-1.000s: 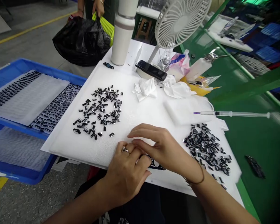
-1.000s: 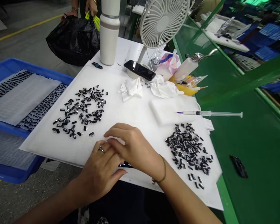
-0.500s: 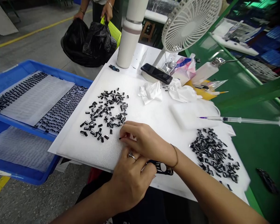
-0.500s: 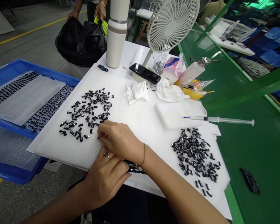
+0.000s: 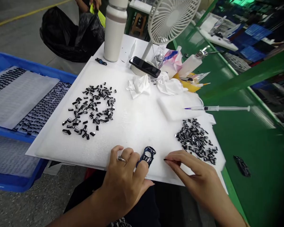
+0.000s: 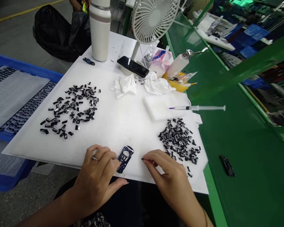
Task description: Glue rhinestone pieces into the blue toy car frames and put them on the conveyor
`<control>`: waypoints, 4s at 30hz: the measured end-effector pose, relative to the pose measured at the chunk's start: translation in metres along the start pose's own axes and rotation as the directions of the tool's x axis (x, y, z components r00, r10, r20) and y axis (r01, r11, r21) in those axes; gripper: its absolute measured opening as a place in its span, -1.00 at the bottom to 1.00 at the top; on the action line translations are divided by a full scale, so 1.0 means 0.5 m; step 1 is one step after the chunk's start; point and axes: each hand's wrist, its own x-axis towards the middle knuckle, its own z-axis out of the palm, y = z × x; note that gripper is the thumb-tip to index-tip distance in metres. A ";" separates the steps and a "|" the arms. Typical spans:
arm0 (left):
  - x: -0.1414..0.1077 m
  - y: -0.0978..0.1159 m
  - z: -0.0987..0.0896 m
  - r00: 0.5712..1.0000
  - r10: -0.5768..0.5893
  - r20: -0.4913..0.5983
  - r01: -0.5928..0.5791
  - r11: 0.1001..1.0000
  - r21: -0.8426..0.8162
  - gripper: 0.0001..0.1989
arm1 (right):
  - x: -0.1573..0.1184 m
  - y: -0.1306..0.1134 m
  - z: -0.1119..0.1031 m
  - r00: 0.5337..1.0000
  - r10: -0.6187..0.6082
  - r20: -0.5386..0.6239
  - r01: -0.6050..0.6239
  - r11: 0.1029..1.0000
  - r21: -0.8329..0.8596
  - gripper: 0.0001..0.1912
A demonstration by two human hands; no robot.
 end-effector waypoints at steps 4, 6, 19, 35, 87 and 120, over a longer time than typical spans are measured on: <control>-0.024 0.024 0.005 1.000 0.012 -0.023 -0.013 0.998 -0.063 -0.77 | -0.008 0.003 0.011 0.999 -0.034 -0.011 0.033 0.999 -0.006 -0.92; -0.033 0.031 0.004 0.999 0.030 -0.017 -0.032 0.987 -0.160 -0.84 | -0.008 0.006 0.009 0.999 -0.036 0.007 0.036 0.999 0.005 -0.91; 0.027 -0.037 -0.032 0.989 -0.026 0.144 0.042 0.993 -0.112 -0.73 | 0.010 -0.044 0.016 0.990 0.140 -0.019 -0.118 0.894 0.433 -0.96; 0.027 -0.027 -0.017 0.992 -0.123 0.008 0.123 0.980 -0.157 -0.81 | 0.045 -0.061 0.072 0.997 0.000 -0.077 0.017 0.975 0.222 -0.88; 0.020 -0.036 -0.002 0.995 -0.099 -0.028 0.094 0.985 -0.144 -0.70 | 0.102 -0.056 0.018 0.919 0.039 0.393 -0.110 0.981 0.160 -0.91; 0.017 0.050 -0.001 0.971 -0.102 -0.218 0.017 0.932 -0.362 -0.72 | -0.010 -0.082 0.057 0.936 0.044 -0.348 0.180 0.793 0.583 -0.68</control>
